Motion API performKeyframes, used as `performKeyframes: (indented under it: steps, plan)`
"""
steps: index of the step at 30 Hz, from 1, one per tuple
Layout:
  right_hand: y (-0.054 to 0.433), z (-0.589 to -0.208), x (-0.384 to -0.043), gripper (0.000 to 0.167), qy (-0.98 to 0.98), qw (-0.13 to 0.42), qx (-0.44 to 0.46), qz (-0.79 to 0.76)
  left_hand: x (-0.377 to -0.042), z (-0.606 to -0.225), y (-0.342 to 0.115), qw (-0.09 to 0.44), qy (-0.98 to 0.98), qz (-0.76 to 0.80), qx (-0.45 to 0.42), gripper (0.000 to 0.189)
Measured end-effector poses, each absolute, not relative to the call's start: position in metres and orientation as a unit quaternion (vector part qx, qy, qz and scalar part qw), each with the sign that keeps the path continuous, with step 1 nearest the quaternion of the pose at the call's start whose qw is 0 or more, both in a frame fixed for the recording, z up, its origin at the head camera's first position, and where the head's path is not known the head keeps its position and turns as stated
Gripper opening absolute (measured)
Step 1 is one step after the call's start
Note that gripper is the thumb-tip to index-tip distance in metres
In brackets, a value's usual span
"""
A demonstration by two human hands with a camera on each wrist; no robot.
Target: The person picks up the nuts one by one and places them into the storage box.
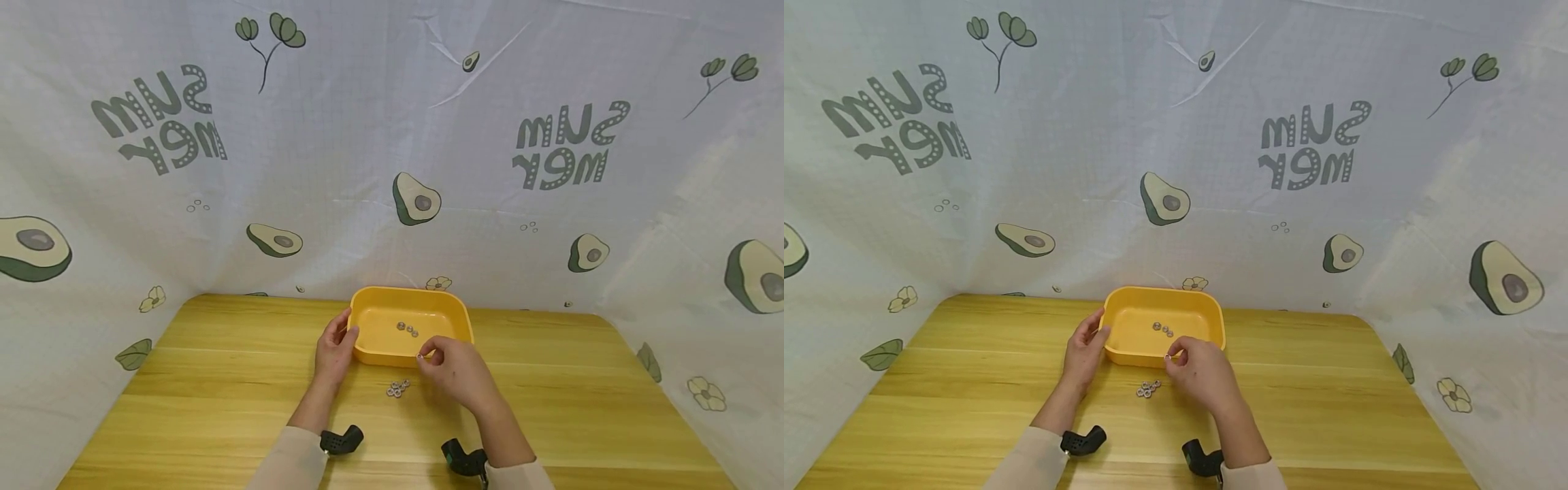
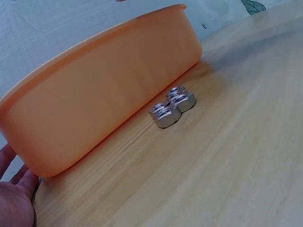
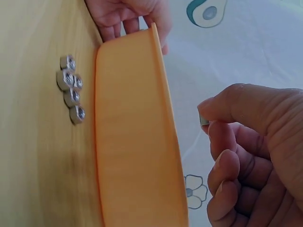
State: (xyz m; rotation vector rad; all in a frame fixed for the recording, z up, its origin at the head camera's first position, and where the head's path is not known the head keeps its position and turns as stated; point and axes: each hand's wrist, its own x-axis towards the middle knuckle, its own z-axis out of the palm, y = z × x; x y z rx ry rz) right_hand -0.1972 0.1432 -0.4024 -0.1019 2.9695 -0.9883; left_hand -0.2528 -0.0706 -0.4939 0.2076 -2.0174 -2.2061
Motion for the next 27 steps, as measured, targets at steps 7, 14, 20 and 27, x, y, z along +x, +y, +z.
performKeyframes:
  steps: [7,14,20,27]
  plan:
    - [0.147,-0.398,-0.219,0.012,0.951,0.007,-0.042,-0.305,-0.252,-0.492,-0.071,0.065,-0.671,-0.735,0.072,0.046]
    - [0.15,-0.399,-0.238,0.012,0.957,0.004,-0.068,-0.283,-0.252,-0.493,-0.072,0.064,-0.668,-0.739,0.068,0.046]
    - [0.145,-0.405,-0.254,0.012,0.963,0.006,-0.092,-0.253,-0.253,-0.494,-0.072,0.064,-0.667,-0.74,0.067,0.045]
    - [0.138,-0.412,-0.271,0.011,0.957,0.026,-0.109,-0.267,-0.254,-0.494,-0.073,0.069,-0.667,-0.739,0.067,0.045]
